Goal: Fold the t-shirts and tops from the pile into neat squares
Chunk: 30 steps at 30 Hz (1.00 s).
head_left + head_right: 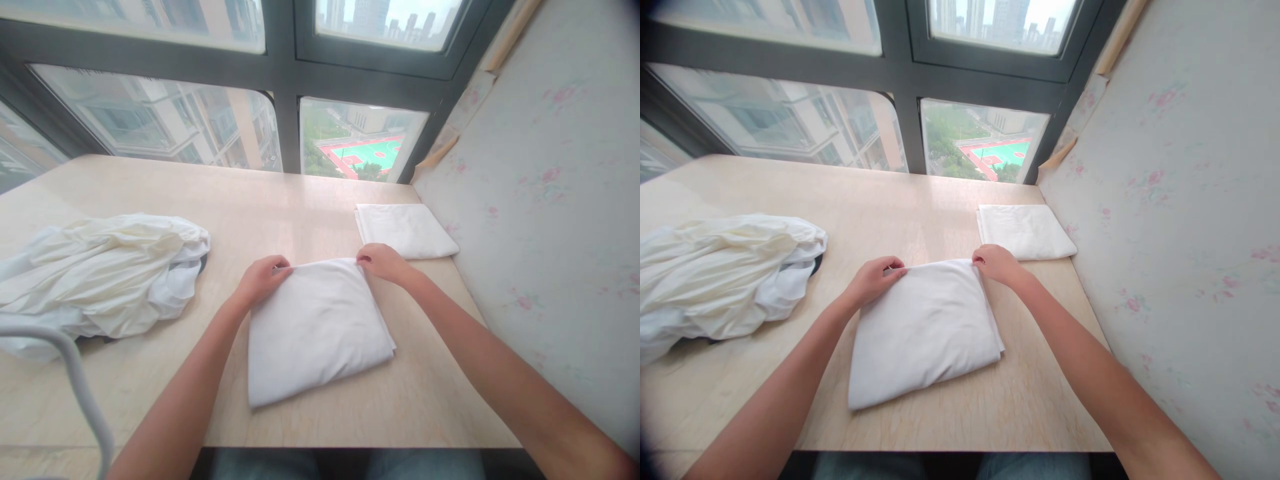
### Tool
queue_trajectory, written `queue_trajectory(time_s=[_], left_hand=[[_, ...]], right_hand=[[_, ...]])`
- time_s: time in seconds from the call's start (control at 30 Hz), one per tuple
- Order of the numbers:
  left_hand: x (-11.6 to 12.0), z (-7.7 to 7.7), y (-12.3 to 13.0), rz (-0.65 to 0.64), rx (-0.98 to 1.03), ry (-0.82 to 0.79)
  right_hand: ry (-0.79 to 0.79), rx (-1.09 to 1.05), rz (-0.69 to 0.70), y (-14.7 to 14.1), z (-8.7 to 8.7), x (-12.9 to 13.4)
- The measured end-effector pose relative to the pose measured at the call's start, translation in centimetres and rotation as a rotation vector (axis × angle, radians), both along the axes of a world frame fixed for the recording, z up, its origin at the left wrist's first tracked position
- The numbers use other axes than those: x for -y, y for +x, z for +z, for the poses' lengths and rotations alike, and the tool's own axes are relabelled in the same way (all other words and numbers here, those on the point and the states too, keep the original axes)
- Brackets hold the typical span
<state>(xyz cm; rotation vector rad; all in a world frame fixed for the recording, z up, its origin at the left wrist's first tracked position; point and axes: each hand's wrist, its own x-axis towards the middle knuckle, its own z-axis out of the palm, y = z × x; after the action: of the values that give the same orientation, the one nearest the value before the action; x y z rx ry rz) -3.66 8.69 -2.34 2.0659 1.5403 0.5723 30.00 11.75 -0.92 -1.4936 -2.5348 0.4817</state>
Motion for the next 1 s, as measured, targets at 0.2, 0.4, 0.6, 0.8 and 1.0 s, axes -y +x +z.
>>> queue_trajectory(time_s=[0.2,0.4,0.6,0.8,1.0], left_hand=[[0.3,0.0,0.4,0.023,-0.02,0.021],[1.4,0.3,0.3,0.244,-0.065,0.133],[8.5,0.5,-2.7,0.646,0.072,-0.115],[15.0,1.4,-0.9,0.646,0.452,-0.415],[17.6,2.8,1.0,0.635,0.639,-0.563]], right_hand=[[0.003,0.071,-0.023,-0.7,0.0,0.1],[0.025,0.174,-0.166,-1.3,0.4,3.8],[-0.103,-0.053,-0.519,-0.3,-0.5,10.3],[-0.24,-0.242,-0.539,-2.8,-1.0,13.9],[-0.146,-0.198,-0.656,-4.3,-2.5,17.2]])
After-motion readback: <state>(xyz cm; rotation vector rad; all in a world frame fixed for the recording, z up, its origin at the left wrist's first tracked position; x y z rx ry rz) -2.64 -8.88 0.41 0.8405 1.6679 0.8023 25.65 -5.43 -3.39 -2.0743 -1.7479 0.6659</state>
